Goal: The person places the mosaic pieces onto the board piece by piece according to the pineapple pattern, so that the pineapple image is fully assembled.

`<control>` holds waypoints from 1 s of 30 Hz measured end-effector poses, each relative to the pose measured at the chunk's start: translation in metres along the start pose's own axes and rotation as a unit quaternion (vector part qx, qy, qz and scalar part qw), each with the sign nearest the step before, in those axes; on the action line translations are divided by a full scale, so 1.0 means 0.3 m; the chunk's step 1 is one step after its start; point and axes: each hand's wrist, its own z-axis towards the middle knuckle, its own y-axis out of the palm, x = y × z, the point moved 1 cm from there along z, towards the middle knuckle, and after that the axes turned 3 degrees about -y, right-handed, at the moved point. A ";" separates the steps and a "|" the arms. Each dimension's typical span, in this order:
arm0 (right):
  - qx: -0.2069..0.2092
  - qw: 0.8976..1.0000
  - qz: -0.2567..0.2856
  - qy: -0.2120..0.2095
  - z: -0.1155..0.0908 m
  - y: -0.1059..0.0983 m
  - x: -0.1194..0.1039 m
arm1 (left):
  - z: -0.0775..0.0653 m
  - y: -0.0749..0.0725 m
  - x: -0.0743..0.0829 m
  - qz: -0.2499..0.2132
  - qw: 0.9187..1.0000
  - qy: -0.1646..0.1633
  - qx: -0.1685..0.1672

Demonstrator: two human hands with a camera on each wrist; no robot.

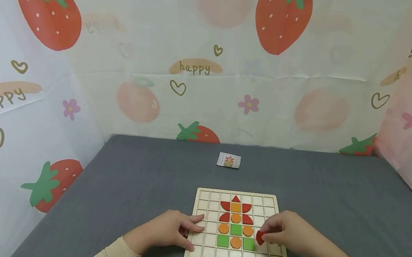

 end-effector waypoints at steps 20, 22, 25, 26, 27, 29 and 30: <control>-0.011 0.999 -0.020 -0.048 0.139 0.216 -0.119 | 0.002 0.005 -0.007 -0.014 1.000 0.008 0.001; -0.015 0.999 -0.025 -0.044 0.140 0.223 -0.124 | 0.001 0.006 -0.008 -0.014 1.000 0.010 0.000; -0.019 0.998 -0.040 -0.037 0.141 0.231 -0.130 | 0.001 0.006 -0.009 -0.012 1.000 0.010 -0.001; -0.019 0.998 -0.045 -0.038 0.142 0.233 -0.132 | 0.002 0.005 -0.009 -0.011 1.000 0.009 -0.001; -0.018 0.998 -0.052 -0.039 0.142 0.234 -0.134 | 0.002 0.005 -0.009 -0.010 1.000 0.009 -0.002; -0.014 0.997 -0.063 -0.039 0.142 0.236 -0.137 | 0.003 0.006 -0.009 -0.009 1.000 0.008 -0.002; -0.012 0.997 -0.067 -0.040 0.143 0.237 -0.138 | 0.003 0.006 -0.009 -0.008 1.000 0.007 -0.002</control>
